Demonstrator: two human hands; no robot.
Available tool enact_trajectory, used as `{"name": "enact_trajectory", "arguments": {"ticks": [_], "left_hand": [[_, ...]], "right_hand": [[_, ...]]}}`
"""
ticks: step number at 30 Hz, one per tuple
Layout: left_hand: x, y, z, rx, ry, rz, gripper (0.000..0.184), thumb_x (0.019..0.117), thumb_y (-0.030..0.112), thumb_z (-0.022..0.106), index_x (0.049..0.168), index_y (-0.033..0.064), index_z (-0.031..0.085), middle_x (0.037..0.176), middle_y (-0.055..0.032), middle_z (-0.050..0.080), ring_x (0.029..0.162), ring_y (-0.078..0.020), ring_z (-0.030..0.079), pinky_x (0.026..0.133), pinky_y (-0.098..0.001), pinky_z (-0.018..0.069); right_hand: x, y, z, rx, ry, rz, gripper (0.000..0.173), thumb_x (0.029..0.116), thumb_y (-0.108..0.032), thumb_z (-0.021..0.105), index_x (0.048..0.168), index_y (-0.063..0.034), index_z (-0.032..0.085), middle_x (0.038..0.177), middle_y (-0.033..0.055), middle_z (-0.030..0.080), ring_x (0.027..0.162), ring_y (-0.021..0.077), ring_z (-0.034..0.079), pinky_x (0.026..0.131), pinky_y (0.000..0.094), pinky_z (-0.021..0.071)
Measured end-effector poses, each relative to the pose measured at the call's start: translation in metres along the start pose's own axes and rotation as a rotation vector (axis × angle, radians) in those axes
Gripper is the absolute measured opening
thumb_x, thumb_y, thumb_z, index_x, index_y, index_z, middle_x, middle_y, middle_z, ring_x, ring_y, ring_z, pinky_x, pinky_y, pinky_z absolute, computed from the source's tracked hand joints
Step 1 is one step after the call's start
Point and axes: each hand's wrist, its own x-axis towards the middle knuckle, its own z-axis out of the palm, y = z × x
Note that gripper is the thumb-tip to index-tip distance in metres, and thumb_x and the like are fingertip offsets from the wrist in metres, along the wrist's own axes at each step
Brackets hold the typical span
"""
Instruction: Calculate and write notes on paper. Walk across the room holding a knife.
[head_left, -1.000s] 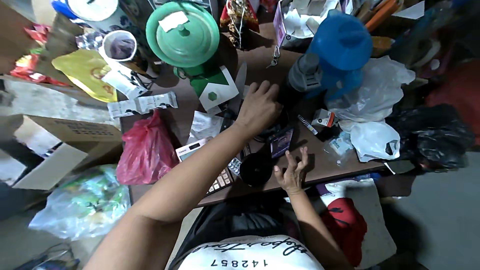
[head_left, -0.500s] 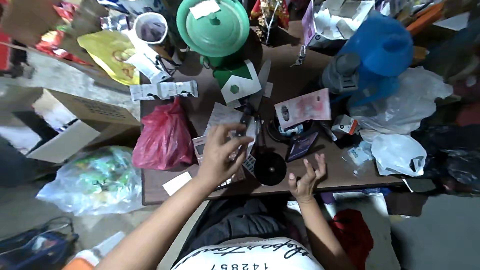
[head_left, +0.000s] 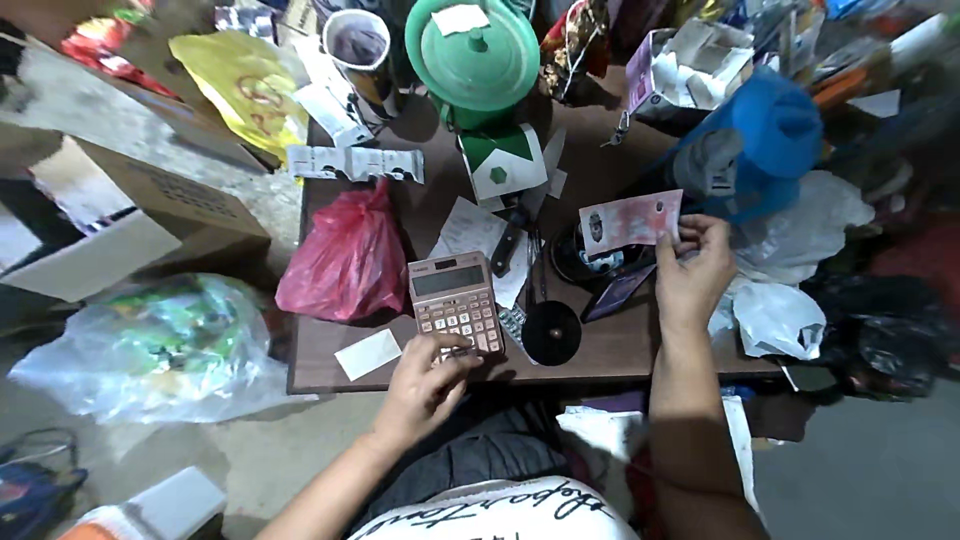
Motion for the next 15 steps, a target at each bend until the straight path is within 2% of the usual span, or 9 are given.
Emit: {"name": "enact_trajectory", "arguments": {"ticks": [3, 5, 9, 11, 13, 15], "left_hand": [[-0.004, 0.004, -0.003, 0.006, -0.028, 0.01, 0.019, 0.1001, 0.021, 0.057, 0.112, 0.0189, 0.072, 0.12, -0.0101, 0.066, 0.113, -0.0224, 0.06, 0.1, -0.0375, 0.0465], [-0.006, 0.005, -0.004, 0.009, -0.026, 0.01, 0.019, 0.0996, 0.02, 0.057, 0.11, 0.0183, 0.073, 0.119, -0.0102, 0.067, 0.111, -0.0226, 0.061, 0.098, -0.0374, 0.0473], [-0.004, 0.003, -0.006, 0.022, -0.047, -0.009, 0.02, 0.1001, 0.021, 0.055, 0.109, 0.018, 0.073, 0.117, -0.0089, 0.068, 0.108, -0.0228, 0.061, 0.096, -0.0384, 0.0475], [0.005, 0.0, -0.005, 0.043, -0.083, -0.002, 0.022, 0.0993, 0.021, 0.054, 0.109, 0.017, 0.073, 0.115, -0.0092, 0.069, 0.107, -0.0249, 0.063, 0.095, -0.0409, 0.0484], [0.021, -0.004, -0.002, 0.051, -0.153, 0.005, 0.022, 0.0972, 0.019, 0.056, 0.109, 0.0137, 0.074, 0.114, -0.0116, 0.07, 0.106, -0.0297, 0.065, 0.094, -0.0467, 0.0501], [0.045, -0.011, 0.004, 0.055, -0.245, 0.015, 0.02, 0.0938, 0.015, 0.06, 0.108, 0.0081, 0.074, 0.115, -0.0153, 0.07, 0.109, -0.0358, 0.066, 0.094, -0.0535, 0.0525]], "right_hand": [[0.013, -0.022, -0.003, -0.224, -0.085, -0.32, 0.019, 0.0996, -0.008, 0.059, 0.11, 0.0001, 0.073, 0.106, 0.0227, 0.07, 0.103, 0.0423, 0.066, 0.085, 0.0536, 0.0548], [0.023, -0.044, -0.001, -0.324, -0.294, -0.362, 0.017, 0.0963, -0.002, 0.062, 0.107, -0.0006, 0.075, 0.106, 0.0249, 0.068, 0.105, 0.0468, 0.065, 0.081, 0.0594, 0.0547], [0.048, -0.075, 0.02, -0.489, -0.741, -0.213, 0.017, 0.0993, -0.002, 0.059, 0.108, 0.0021, 0.073, 0.119, 0.025, 0.067, 0.108, 0.0454, 0.066, 0.085, 0.0631, 0.0546], [0.058, -0.082, 0.031, -0.606, -0.918, -0.112, 0.014, 0.0976, 0.002, 0.058, 0.102, 0.0062, 0.07, 0.113, 0.0285, 0.067, 0.107, 0.0478, 0.066, 0.083, 0.0639, 0.0531], [0.067, -0.084, 0.04, -0.698, -1.075, -0.039, 0.012, 0.0965, 0.002, 0.059, 0.102, 0.009, 0.068, 0.114, 0.0302, 0.066, 0.11, 0.0486, 0.065, 0.086, 0.0645, 0.0527], [0.077, -0.078, 0.05, -0.731, -1.237, -0.052, 0.015, 0.0975, -0.002, 0.061, 0.104, 0.0103, 0.067, 0.115, 0.0306, 0.066, 0.111, 0.048, 0.064, 0.088, 0.0653, 0.0517]]}}
